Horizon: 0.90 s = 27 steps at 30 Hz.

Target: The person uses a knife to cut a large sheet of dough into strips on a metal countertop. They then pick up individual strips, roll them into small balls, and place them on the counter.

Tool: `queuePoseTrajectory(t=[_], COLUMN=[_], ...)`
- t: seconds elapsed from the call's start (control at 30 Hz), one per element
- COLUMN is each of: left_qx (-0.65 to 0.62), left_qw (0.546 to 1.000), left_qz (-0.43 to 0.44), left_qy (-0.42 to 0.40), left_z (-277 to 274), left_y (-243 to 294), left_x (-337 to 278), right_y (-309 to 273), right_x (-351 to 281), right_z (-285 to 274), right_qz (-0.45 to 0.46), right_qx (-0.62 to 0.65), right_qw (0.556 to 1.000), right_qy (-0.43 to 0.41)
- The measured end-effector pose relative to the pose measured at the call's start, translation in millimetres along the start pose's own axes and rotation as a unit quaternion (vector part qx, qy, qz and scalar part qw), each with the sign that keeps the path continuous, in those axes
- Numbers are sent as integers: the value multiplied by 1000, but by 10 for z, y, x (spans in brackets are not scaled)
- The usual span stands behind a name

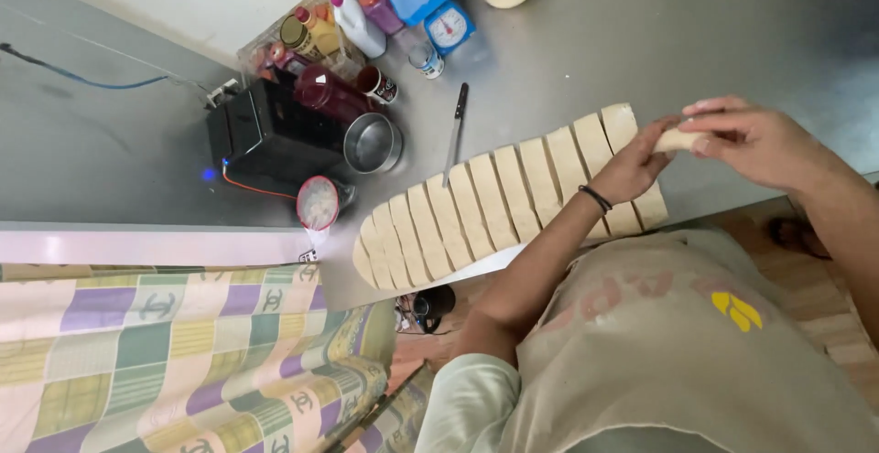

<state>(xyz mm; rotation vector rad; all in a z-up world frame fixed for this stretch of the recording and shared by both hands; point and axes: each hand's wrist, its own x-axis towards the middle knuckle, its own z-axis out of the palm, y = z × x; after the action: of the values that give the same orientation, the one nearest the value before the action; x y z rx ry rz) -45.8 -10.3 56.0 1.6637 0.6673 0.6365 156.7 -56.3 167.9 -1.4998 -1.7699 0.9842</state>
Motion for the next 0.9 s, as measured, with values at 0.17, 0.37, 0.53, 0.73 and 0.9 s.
queuePoseTrajectory(t=[0.17, 0.37, 0.53, 0.73, 0.9], left_qx=[177, 204, 179, 113, 117], left_qw=[980, 976, 966, 967, 947], left_qz=[-85, -1, -83, -64, -73], left_qy=[19, 74, 167, 218, 289], left_z=[-182, -176, -254, -235, 20], left_y=[780, 842, 1001, 715, 562], left_x=[-561, -881, -884, -723, -401], right_y=[-646, -848, -1031, -395, -37], right_x=[-296, -126, 139, 537, 727], right_z=[332, 603, 696, 609, 484], right_qz=[197, 278, 207, 48, 20], right_qx=[92, 130, -44, -138, -106], right_qw=[974, 931, 955, 973, 964], right_qy=[-55, -199, -209, -181, -242])
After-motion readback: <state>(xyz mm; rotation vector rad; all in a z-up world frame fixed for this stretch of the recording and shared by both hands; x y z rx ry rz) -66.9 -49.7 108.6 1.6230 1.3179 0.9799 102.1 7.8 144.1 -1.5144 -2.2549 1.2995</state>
